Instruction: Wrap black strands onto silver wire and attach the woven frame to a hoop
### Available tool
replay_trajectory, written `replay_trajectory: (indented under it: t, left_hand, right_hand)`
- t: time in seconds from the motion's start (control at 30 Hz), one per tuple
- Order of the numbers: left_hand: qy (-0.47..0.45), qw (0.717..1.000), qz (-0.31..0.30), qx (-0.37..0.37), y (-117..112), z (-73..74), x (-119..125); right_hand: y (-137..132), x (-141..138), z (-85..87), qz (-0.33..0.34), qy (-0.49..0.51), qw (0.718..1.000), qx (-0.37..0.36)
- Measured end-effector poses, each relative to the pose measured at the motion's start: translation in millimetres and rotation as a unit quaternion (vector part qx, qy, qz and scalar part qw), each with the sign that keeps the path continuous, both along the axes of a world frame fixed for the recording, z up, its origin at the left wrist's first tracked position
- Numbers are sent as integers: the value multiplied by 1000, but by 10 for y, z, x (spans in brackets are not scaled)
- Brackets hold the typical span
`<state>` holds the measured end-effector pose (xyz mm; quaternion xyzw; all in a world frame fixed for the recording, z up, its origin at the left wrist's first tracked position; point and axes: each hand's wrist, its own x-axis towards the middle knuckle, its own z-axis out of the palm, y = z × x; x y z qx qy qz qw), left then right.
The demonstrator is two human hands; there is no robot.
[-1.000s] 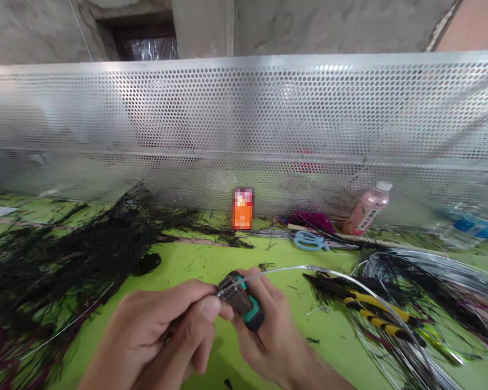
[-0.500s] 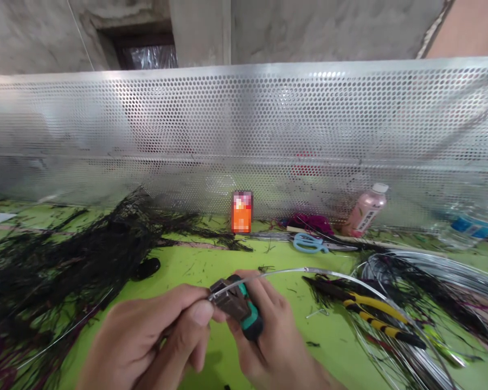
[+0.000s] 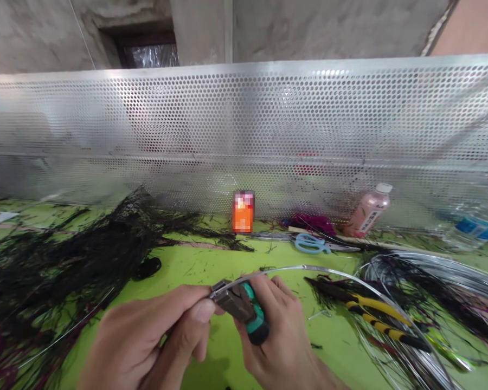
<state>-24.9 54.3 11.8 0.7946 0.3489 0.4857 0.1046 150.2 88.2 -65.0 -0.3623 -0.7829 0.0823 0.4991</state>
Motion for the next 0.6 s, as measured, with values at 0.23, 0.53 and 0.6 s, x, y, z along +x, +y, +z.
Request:
replay_trajectory:
  t: [0.23, 0.53, 0.6]
  left_hand:
    - [19, 1000, 12, -7, -15, 13, 1]
    - [17, 999, 30, -39, 7, 43, 4]
    - [24, 999, 43, -13, 1, 45, 8]
  right_hand:
    - [-56, -23, -44, 61, 50, 992, -100]
    - [29, -37, 66, 49, 16, 997, -51]
    - [2, -50, 68, 72, 26, 994, -75]
